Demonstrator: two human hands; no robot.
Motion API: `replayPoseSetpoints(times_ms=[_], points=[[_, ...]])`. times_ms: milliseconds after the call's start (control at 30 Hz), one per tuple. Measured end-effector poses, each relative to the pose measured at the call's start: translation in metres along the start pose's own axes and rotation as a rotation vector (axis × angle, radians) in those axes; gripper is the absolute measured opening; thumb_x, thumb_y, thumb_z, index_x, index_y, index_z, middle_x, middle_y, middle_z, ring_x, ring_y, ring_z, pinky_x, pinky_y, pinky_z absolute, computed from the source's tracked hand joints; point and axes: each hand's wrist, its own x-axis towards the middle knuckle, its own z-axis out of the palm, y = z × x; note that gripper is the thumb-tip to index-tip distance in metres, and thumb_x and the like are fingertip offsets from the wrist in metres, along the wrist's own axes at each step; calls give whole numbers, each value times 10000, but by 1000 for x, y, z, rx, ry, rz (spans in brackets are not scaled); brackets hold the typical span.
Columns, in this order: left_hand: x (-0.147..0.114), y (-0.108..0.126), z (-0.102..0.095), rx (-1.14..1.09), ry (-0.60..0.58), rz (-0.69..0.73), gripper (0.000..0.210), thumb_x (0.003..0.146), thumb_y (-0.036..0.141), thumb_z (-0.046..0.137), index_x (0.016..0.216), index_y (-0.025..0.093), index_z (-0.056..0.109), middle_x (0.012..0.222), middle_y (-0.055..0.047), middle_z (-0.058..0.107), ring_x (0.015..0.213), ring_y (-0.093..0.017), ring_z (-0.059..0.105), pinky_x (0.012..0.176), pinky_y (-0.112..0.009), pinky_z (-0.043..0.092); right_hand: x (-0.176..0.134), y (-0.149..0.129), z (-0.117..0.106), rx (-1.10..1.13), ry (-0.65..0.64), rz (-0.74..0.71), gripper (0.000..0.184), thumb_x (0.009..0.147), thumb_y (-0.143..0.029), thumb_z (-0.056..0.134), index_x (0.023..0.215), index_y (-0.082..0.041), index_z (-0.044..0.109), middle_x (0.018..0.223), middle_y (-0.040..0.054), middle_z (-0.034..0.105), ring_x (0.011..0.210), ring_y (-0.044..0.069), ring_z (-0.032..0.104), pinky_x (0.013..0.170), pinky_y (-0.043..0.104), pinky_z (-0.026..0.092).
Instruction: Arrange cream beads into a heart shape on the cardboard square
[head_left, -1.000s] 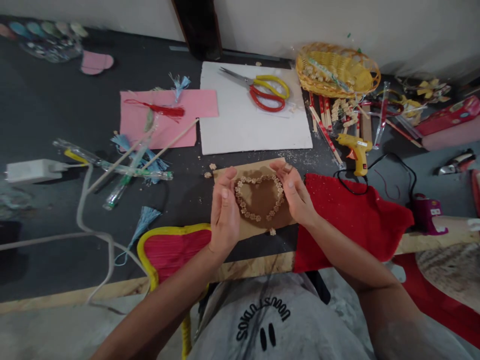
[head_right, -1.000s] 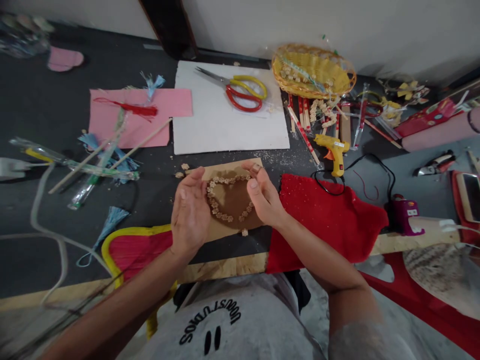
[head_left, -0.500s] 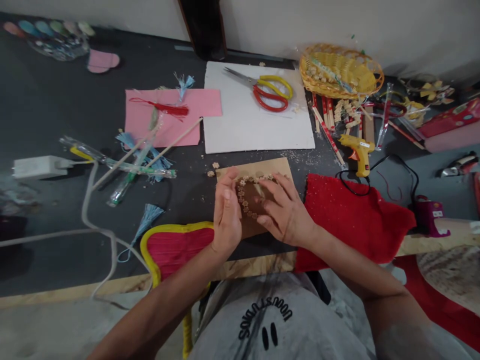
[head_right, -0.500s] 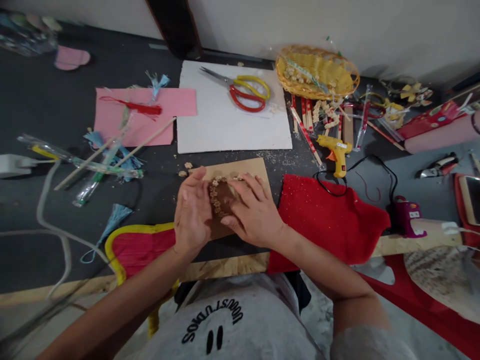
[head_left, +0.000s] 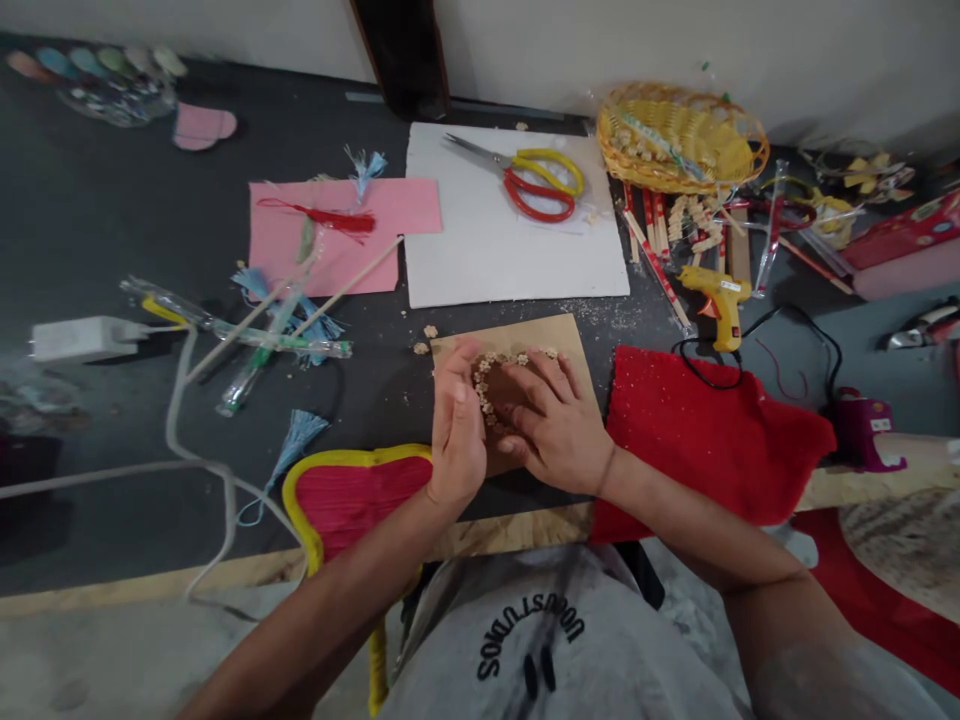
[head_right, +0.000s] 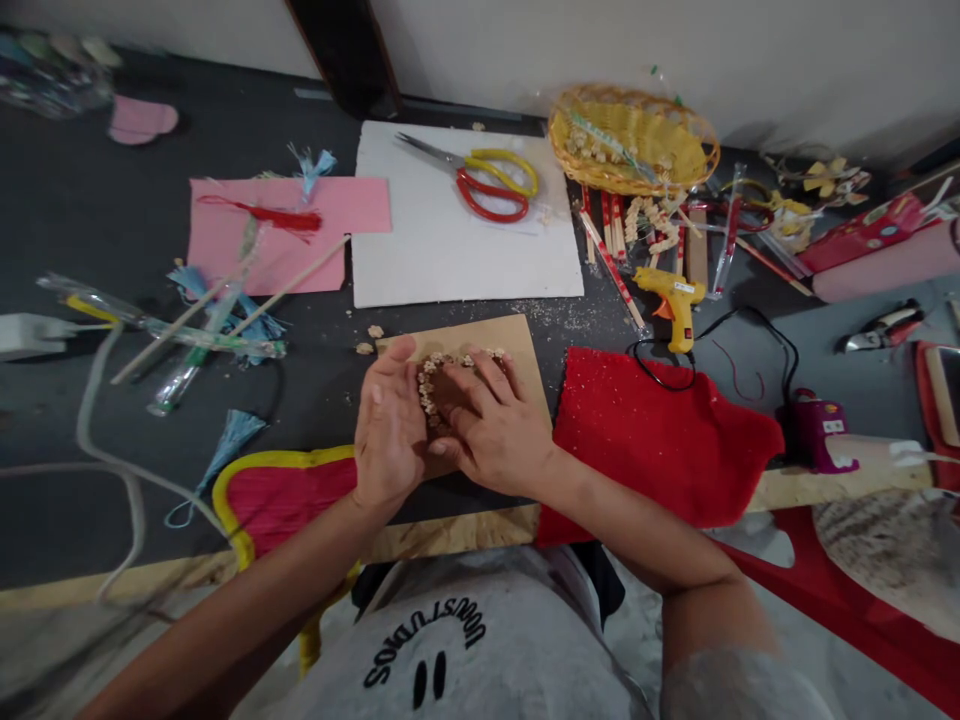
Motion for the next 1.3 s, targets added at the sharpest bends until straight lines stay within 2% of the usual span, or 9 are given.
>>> replayPoseSetpoints(times_ms=[133,433,667,767,833,933,1033,1167,1300], points=[[-1,0,0,14,-9,-2,420,1011,579,515,1316,320,642,1466,-5,573,1475,-207,441,1268,-358,346,0,0,1,-6,24,-11,431,970,-544,577,1232,-242,736,1558,66,530,1532,347,305,1294,557,177],[0,4,3,24,22,-16,454,1000,625,496,1291,312,648,1417,-15,611,1444,-220,486,1234,-368,412,-3,2,-4,55,-29,39,474,992,-595,508,1243,-250,715,1569,69,513,1549,328,282,1301,581,147],[-1,15,2,159,19,2,471,1025,632,407,1318,319,603,1506,-17,538,1501,-224,416,1287,-419,338,-15,7,-13,106,32,44,400,1048,-461,417,1176,-222,710,1535,92,530,1544,319,289,1284,590,225],[4,25,-11,276,-67,60,393,1052,533,416,1391,373,536,1554,-5,485,1549,-216,336,1311,-474,277,-24,18,-18,153,104,96,357,1054,-404,415,1248,-250,671,1495,91,546,1525,298,327,1268,594,282],[9,30,-26,460,-198,159,452,1007,457,570,1442,372,483,1573,-35,447,1539,-250,354,1290,-507,313,-31,27,-22,190,159,123,333,1047,-361,440,1285,-257,649,1479,94,539,1526,301,321,1249,589,334],[18,32,-50,835,-368,443,334,985,351,616,1318,327,596,1511,-54,476,1539,-295,335,1272,-556,319,-42,39,-24,203,240,156,328,1038,-300,463,1317,-246,626,1461,109,525,1520,316,321,1214,587,393],[22,32,-66,1035,-492,646,229,978,259,619,1199,311,645,1520,-47,445,1551,-325,296,1243,-593,348,-53,46,-24,190,300,212,325,1036,-283,466,1321,-248,618,1442,110,527,1494,326,356,1196,613,403],[21,34,-75,1132,-534,690,230,969,258,641,1194,306,640,1547,-56,407,1564,-358,256,1224,-630,359,-66,49,-20,186,323,254,314,1034,-286,475,1311,-246,618,1432,116,529,1475,331,374,1179,615,419],[17,39,-78,1143,-505,607,312,956,338,666,1265,317,626,1550,-61,428,1558,-369,266,1249,-648,302,-73,51,-13,189,354,287,298,1027,-271,482,1284,-239,630,1383,123,558,1440,321,415,1163,606,436]])
